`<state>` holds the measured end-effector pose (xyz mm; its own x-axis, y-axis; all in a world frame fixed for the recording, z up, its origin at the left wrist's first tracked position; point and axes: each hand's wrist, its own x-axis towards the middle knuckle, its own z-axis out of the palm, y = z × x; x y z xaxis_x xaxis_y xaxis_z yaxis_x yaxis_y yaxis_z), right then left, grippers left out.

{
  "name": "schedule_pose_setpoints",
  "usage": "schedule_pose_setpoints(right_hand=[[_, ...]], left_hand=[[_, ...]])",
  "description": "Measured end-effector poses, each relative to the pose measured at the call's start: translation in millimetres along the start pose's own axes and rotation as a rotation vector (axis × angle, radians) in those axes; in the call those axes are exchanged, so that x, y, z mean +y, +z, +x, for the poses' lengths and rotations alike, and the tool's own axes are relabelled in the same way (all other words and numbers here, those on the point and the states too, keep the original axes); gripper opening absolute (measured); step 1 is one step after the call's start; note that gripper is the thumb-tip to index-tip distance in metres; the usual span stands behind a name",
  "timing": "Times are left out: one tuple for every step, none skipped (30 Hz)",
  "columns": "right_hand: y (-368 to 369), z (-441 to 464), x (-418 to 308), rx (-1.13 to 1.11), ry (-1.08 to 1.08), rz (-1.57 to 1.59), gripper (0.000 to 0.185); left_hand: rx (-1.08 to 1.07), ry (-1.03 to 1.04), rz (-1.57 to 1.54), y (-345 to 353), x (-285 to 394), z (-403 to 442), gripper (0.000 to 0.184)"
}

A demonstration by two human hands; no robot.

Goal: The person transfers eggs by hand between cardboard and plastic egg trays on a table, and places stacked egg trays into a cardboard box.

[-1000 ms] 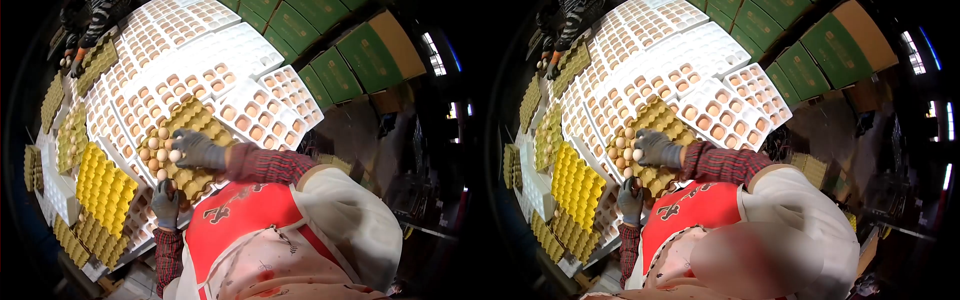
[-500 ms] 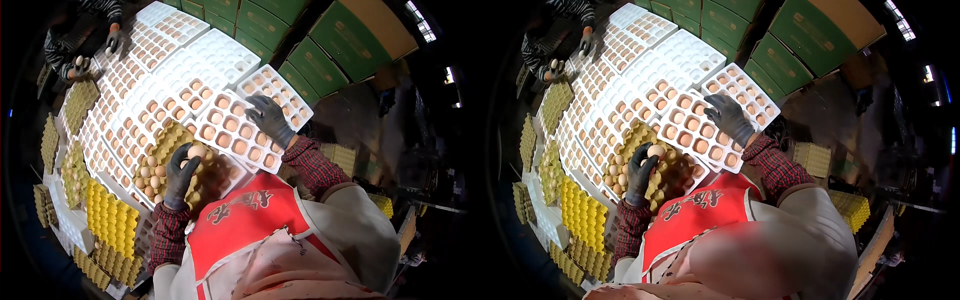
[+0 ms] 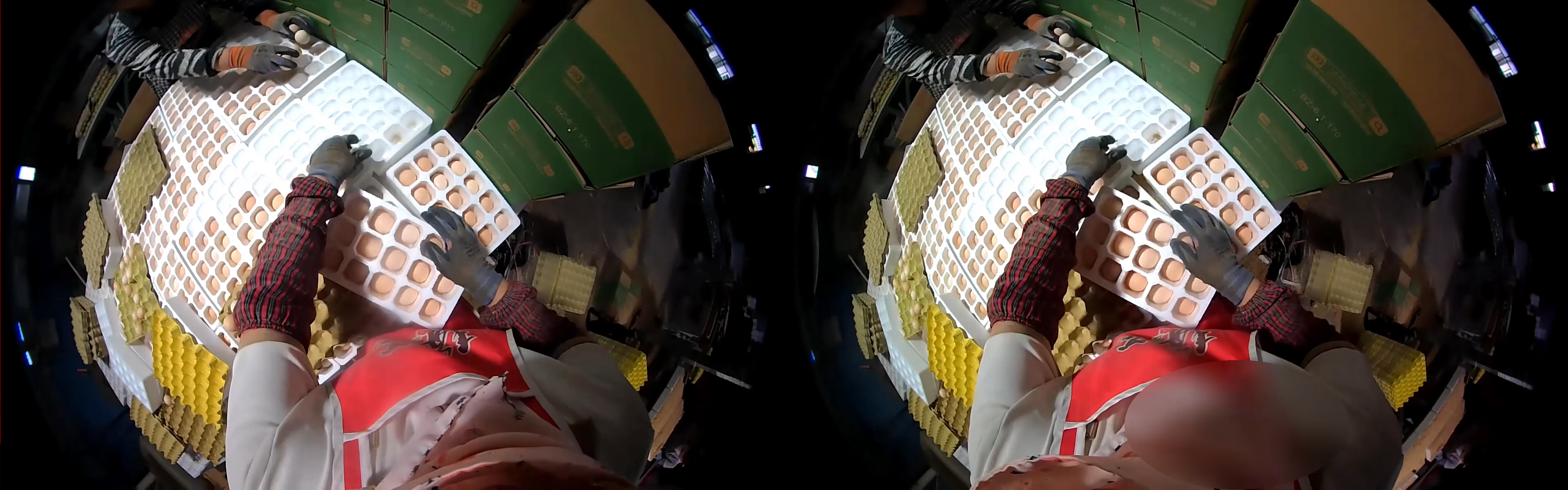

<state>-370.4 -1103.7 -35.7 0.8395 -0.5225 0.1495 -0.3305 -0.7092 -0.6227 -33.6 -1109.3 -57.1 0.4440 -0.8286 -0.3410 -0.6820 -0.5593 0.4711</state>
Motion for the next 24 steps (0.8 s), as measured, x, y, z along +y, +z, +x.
schedule_pose_setpoints(right_hand=[[-0.9, 4.6, -3.4, -0.093, 0.096, -0.032, 0.045], [-2.3, 8.9, -7.9, -0.186, 0.191, -0.066, 0.045], [-5.0, 16.0, -11.4, -0.133, 0.118, -0.083, 0.048], [-3.1, 20.1, -6.8, -0.131, 0.104, -0.058, 0.049], [-0.1, 22.8, -1.3, -0.13, 0.091, -0.033, 0.049], [1.5, 24.4, 3.1, -0.13, 0.078, -0.01, 0.049], [-1.2, 26.5, 2.5, -0.124, 0.048, -0.017, 0.047], [-0.8, 31.6, 2.4, -0.174, 0.084, -0.029, 0.047], [1.0, 39.5, 2.2, -0.228, 0.116, -0.04, 0.047], [3.1, 45.8, 1.4, -0.285, 0.144, -0.049, 0.047], [14.5, 47.7, 10.0, -0.224, 0.007, -0.079, 0.046], [21.8, 57.0, 11.3, -0.237, 0.006, -0.066, 0.044], [31.4, 69.6, 18.3, -0.317, 0.051, -0.077, 0.043], [37.1, 78.0, 24.6, -0.4, 0.097, -0.092, 0.041], [23.6, 85.9, 19.3, -0.353, -0.009, -0.033, 0.038], [24.8, 91.5, 28.5, -0.349, -0.071, -0.04, 0.038], [23.9, 95.0, 36.9, -0.3, -0.198, -0.111, 0.038], [15.3, 108.2, 28.5, -0.42, -0.177, -0.158, 0.038], [15.8, 123.9, 32.4, -0.465, -0.225, -0.16, 0.038], [1.0, 136.0, 15.7, -0.402, -0.421, -0.185, 0.038], [-4.5, 147.9, 7.6, -0.43, -0.473, -0.208, 0.038], [-3.8, 161.7, 5.2, -0.444, -0.518, -0.245, 0.038], [6.2, 179.9, 13.0, -0.564, -0.454, -0.302, 0.039], [16.6, 191.5, 13.6, -0.679, -0.38, -0.366, 0.039]], left_hand=[[0.107, 0.068, -0.039, 8.3, 8.4, 8.8, 0.051], [0.24, 0.191, 0.0, 20.7, 15.4, 20.2, 0.045], [0.242, 0.292, 0.025, 32.2, 19.5, 28.5, 0.04], [0.246, 0.395, 0.052, 37.4, 22.5, 34.6, 0.036], [0.192, 0.435, 0.139, 43.2, 18.9, 43.1, 0.035], [0.137, 0.473, 0.223, 49.7, 14.9, 49.7, 0.034], [0.087, 0.387, 0.199, 31.0, 29.9, 33.3, 0.033], [0.107, 0.355, -0.008, 28.7, 23.6, 29.2, 0.034], [0.13, 0.316, -0.214, 22.9, 10.9, 21.0, 0.034], [0.158, 0.271, -0.417, 16.7, -2.9, 9.7, 0.035], [0.259, 0.249, -0.512, 1.9, -7.5, -17.7, 0.036], [0.364, 0.226, -0.602, -11.0, -11.6, -55.4, 0.037], [0.426, 0.181, -0.703, -15.1, -23.1, -88.3, 0.038], [0.488, 0.135, -0.807, -13.3, -31.6, -122.5, 0.04], [0.552, 0.061, -0.826, -7.3, -33.8, -159.2, 0.039], [0.62, -0.021, -0.845, 1.9, -35.7, -198.8, 0.039], [0.622, -0.073, -0.895, 16.2, -32.6, -236.5, 0.038], [0.639, -0.138, -0.929, 29.5, -30.3, -272.9, 0.037], [0.66, -0.167, -0.919, 50.4, -30.8, -303.0, 0.037], [0.672, -0.191, -0.918, 71.0, -33.2, -331.3, 0.036], [0.627, -0.27, -0.866, 79.7, -37.9, -359.6, 0.035], [0.574, -0.328, -0.821, 83.7, -43.0, -380.7, 0.035], [0.641, -0.356, -0.71, 80.2, -48.5, -399.5, 0.036], [0.677, -0.415, -0.555, 76.2, -62.6, -415.4, 0.037]])
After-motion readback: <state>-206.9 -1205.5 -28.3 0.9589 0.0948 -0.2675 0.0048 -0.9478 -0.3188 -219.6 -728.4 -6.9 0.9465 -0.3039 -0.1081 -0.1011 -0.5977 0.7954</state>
